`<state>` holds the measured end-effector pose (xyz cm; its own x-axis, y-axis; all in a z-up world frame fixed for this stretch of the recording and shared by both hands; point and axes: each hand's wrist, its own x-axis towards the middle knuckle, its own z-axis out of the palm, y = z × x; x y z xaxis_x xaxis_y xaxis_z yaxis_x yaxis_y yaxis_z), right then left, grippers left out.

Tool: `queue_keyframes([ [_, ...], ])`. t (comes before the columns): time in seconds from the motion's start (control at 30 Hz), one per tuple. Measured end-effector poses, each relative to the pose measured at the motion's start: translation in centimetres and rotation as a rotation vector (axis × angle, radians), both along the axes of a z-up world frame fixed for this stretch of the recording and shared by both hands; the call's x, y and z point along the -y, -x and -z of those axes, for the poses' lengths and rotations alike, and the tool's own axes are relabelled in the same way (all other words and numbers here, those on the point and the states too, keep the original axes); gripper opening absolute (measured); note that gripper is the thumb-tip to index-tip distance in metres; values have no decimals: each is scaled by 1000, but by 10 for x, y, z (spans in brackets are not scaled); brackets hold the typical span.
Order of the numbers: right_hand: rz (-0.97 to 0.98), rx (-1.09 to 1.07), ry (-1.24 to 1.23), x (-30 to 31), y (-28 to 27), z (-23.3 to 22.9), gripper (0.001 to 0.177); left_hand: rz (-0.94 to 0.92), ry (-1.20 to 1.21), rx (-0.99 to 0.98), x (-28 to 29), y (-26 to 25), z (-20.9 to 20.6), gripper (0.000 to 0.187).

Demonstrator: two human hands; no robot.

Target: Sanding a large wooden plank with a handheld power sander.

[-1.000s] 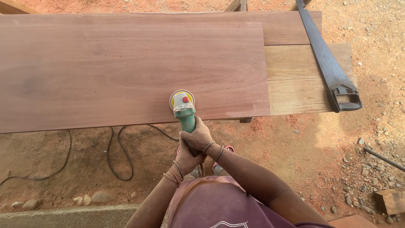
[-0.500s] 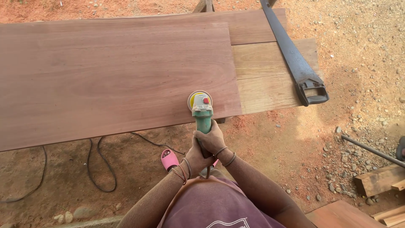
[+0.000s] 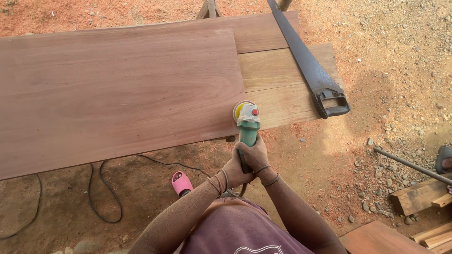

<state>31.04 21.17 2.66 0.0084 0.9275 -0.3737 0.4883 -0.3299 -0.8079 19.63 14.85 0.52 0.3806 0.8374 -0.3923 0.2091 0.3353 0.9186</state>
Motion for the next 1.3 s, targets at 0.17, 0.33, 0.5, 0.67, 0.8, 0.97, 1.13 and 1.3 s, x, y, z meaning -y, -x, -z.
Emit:
queue_keyframes([
  [0.17,51,-13,-45,-3,-17,1,56,32,-19,-26,-8,-7,-23,120],
  [0.33,31,-41,-27,5,12,-13,58,18,5,36,6,12,-16,118],
  [0.5,-170,-6,-36,19,85,-11,69,-296,-32,8,42,65,-17,104],
  [0.67,-360,-27,30,42,167,-19,74,-505,-99,103,82,126,-15,87],
  [0.8,-484,19,71,55,208,-23,79,-661,-4,102,105,157,5,88],
  [0.97,-504,46,139,56,213,-24,79,-644,-15,76,106,162,-7,88],
  [1.13,-437,57,146,45,183,-28,76,-566,-48,99,90,138,-2,87],
  [1.3,-305,20,82,29,133,-11,73,-436,60,-13,61,103,-32,98],
])
